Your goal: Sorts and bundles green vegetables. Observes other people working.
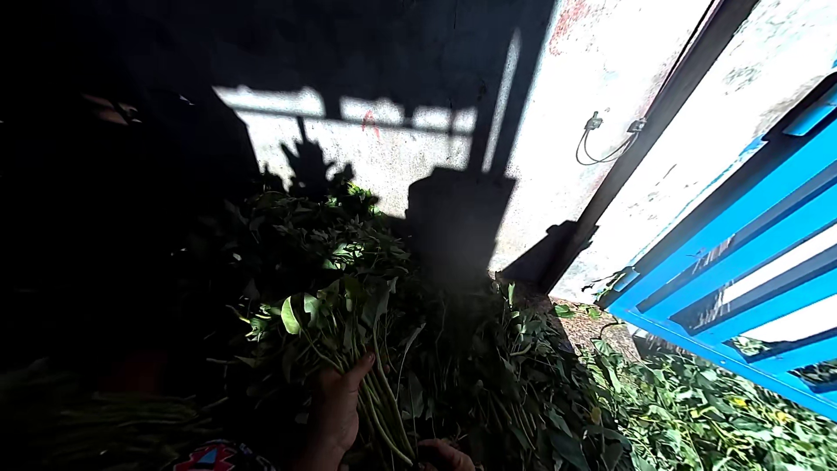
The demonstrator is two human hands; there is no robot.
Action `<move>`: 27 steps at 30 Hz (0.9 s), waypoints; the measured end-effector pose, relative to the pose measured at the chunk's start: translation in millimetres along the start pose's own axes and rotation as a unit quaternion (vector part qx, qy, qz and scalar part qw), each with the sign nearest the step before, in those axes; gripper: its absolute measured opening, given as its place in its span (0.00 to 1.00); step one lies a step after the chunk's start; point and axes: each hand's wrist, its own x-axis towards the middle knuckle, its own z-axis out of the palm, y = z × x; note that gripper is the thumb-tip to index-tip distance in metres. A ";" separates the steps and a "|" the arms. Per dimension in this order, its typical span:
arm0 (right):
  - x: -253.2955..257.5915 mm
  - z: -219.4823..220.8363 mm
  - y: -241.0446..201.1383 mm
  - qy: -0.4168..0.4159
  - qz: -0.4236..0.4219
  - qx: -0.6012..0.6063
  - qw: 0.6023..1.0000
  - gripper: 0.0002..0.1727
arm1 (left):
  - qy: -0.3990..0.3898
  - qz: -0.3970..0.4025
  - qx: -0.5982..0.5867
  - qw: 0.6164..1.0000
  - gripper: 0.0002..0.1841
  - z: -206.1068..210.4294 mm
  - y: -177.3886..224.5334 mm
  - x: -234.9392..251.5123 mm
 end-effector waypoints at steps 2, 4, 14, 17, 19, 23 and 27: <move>-0.1 0.3 -0.1 0.003 0.003 0.005 1.000 0.13 | -0.019 0.014 0.002 1.000 0.10 -1.9 -0.4 0.2; -0.6 1.3 -0.5 0.007 0.005 0.010 1.000 0.13 | -0.035 0.031 0.012 0.999 0.09 -3.2 -0.1 -0.5; 24.7 12.4 -56.6 0.040 0.095 0.097 0.990 0.19 | -0.167 0.006 0.053 0.984 0.12 -2.5 2.9 -14.9; 37.9 25.3 -78.2 0.077 0.121 0.193 0.971 0.18 | -0.196 0.010 0.052 0.979 0.12 1.2 3.4 -19.7; 42.0 36.4 -82.3 0.140 0.083 0.178 0.971 0.12 | -0.170 0.026 0.041 0.984 0.11 4.0 3.6 -20.0; 32.2 50.1 -62.9 0.181 -0.130 -0.134 0.966 0.11 | -0.077 0.095 0.034 0.992 0.11 7.0 -2.0 -18.4; 18.2 41.4 -46.1 0.187 -0.278 -0.445 0.830 0.08 | -0.065 0.078 0.042 0.994 0.09 6.3 -12.2 -25.3</move>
